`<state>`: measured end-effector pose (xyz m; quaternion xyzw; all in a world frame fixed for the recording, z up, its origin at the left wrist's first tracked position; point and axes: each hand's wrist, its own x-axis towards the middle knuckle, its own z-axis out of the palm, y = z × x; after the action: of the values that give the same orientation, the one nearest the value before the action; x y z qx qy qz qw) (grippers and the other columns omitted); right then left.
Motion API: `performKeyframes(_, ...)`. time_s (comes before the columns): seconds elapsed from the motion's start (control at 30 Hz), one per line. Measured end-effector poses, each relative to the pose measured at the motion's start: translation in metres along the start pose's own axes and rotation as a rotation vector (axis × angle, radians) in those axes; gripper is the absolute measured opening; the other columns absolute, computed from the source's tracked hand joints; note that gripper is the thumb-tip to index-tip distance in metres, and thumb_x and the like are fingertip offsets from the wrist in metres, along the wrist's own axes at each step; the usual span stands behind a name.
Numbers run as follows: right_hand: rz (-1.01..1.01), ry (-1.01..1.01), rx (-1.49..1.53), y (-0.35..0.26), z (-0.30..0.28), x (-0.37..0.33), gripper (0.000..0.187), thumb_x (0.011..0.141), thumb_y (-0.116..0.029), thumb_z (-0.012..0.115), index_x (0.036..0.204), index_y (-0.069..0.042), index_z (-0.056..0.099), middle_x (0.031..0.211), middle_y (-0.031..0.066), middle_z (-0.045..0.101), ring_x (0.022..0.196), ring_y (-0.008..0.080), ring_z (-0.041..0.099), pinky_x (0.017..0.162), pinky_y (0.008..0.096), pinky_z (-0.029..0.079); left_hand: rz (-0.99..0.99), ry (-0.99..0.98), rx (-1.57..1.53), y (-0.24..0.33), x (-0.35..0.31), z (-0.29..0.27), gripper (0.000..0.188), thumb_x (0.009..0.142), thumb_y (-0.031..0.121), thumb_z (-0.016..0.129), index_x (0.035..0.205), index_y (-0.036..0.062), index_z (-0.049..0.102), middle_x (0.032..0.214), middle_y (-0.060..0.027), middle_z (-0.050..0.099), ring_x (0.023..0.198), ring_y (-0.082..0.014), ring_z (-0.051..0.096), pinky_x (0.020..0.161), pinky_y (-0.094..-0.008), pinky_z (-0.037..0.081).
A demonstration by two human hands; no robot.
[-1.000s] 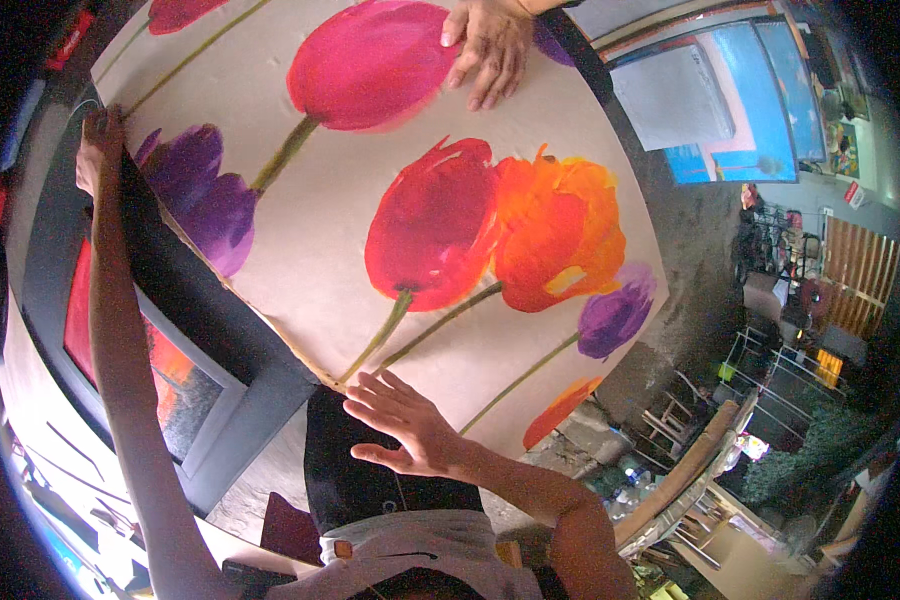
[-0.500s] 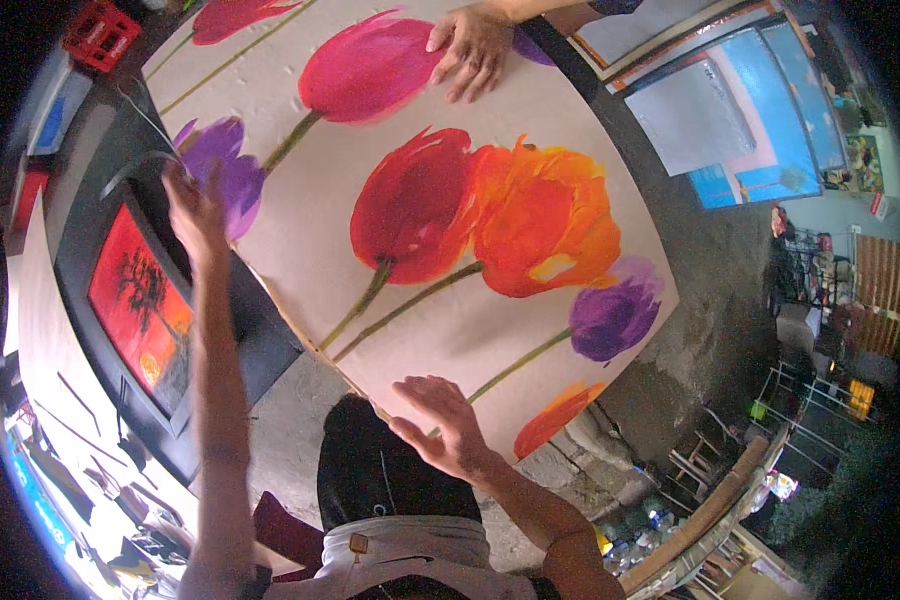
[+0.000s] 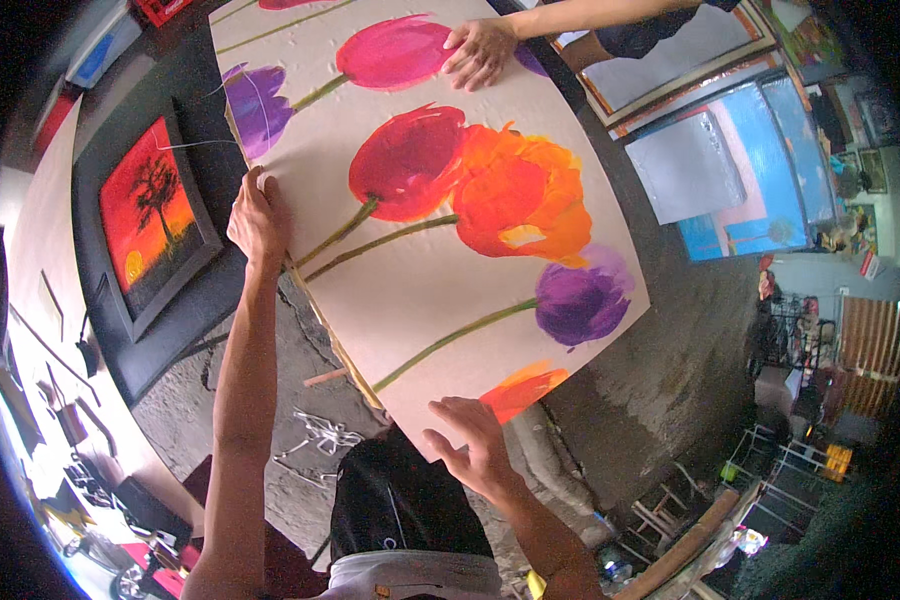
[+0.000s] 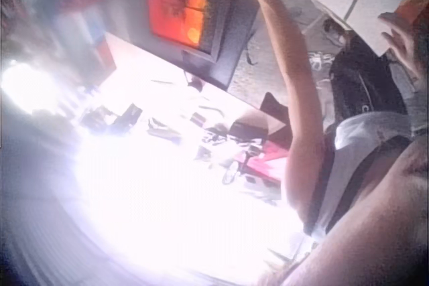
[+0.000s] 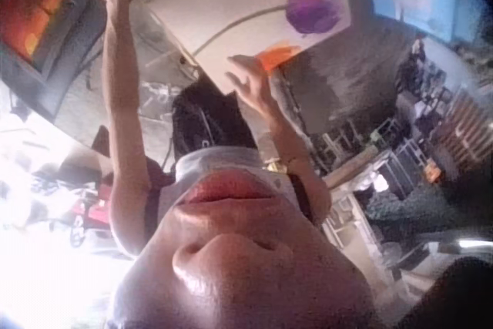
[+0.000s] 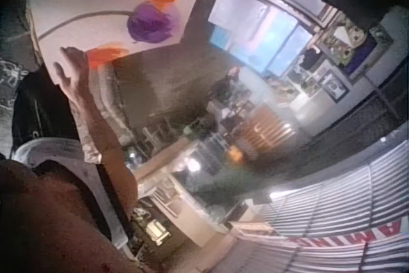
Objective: The person handles a bundle of white string, then positions a large painted canvas with tulip motifs on a table. They thread the string through holes along the canvas edge and tie it to secure the artwork.
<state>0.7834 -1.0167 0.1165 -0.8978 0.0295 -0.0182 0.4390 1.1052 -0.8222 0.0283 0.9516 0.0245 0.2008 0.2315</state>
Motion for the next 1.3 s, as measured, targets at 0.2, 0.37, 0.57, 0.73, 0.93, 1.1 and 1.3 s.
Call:
performKeyframes(0.2, 0.030, -0.030, -0.161, 0.031, -0.051, 0.007, 0.032, 0.076, -0.016, 0.072, 0.104, -0.004, 0.062, 0.101, 0.0132, 0.063, 0.099, 0.0304, 0.058, 0.086, 0.0419, 0.043, -0.025, 0.018, 0.008, 0.005, -0.001, 0.002, 0.023, 0.090, 0.023, 0.047, 0.107, 0.0099, 0.053, 0.089, -0.0149, 0.065, 0.082, -0.0342, 0.062, 0.070, -0.0462, 0.047)
performKeyframes(0.37, -0.066, -0.009, -0.338, 0.079, -0.113, 0.083, 0.030, 0.076, -0.017, 0.070, 0.102, -0.002, 0.063, 0.099, 0.0146, 0.063, 0.098, 0.0330, 0.058, 0.087, 0.0427, 0.042, -0.174, -0.105, 0.046, 0.014, 0.006, -0.001, 0.017, 0.090, 0.023, 0.042, 0.098, 0.0103, 0.049, 0.085, -0.0156, 0.065, 0.080, -0.0377, 0.062, 0.068, -0.0502, 0.046)
performKeyframes(0.57, -0.015, 0.026, -0.236, 0.177, -0.165, 0.255, 0.028, 0.079, -0.020, 0.069, 0.098, 0.001, 0.065, 0.098, 0.0167, 0.065, 0.093, 0.0289, 0.062, 0.084, 0.0371, 0.046, -0.191, -0.008, 0.181, 0.023, 0.005, 0.005, 0.014, 0.091, 0.025, 0.043, 0.096, 0.0143, 0.051, 0.074, -0.0156, 0.063, 0.072, -0.0368, 0.062, 0.062, -0.0498, 0.046)
performKeyframes(0.73, -0.306, 0.092, -0.418, 0.222, -0.185, 0.399, 0.028, 0.077, -0.021, 0.069, 0.094, 0.001, 0.066, 0.100, 0.0167, 0.064, 0.095, 0.0304, 0.061, 0.084, 0.0365, 0.046, -0.210, 0.037, 0.197, 0.013, 0.006, 0.014, 0.015, 0.091, 0.029, 0.048, 0.098, 0.0166, 0.054, 0.069, -0.0150, 0.061, 0.068, -0.0359, 0.062, 0.058, -0.0473, 0.044)
performKeyframes(0.93, -0.565, -0.015, -0.400, 0.209, -0.152, 0.439, 0.023, 0.077, -0.019, 0.068, 0.090, -0.001, 0.066, 0.097, 0.0150, 0.063, 0.092, 0.0305, 0.060, 0.083, 0.0378, 0.046, -0.309, -0.014, 0.201, 0.011, 0.002, 0.014, 0.019, 0.091, 0.033, 0.047, 0.104, 0.0205, 0.055, 0.070, -0.0102, 0.062, 0.071, -0.0326, 0.062, 0.063, -0.0429, 0.045)
performKeyframes(1.1, -0.830, -0.128, -0.296, 0.182, -0.115, 0.423, 0.019, 0.077, -0.018, 0.067, 0.085, 0.000, 0.065, 0.095, 0.0118, 0.062, 0.090, 0.0294, 0.059, 0.081, 0.0384, 0.045, -0.368, -0.073, 0.188, 0.014, 0.006, 0.012, 0.022, 0.093, 0.036, 0.045, 0.107, 0.0212, 0.054, 0.074, -0.0102, 0.064, 0.074, -0.0310, 0.064, 0.066, -0.0416, 0.045)
performKeyframes(1.3, -0.687, -0.008, -0.243, 0.187, -0.108, 0.464, 0.024, 0.080, -0.020, 0.065, 0.093, 0.000, 0.065, 0.099, 0.0142, 0.061, 0.096, 0.0310, 0.058, 0.086, 0.0387, 0.044, -0.321, -0.027, 0.185, 0.011, 0.006, 0.013, 0.020, 0.093, 0.033, 0.045, 0.103, 0.0186, 0.055, 0.070, -0.0107, 0.062, 0.070, -0.0320, 0.062, 0.063, -0.0431, 0.044)
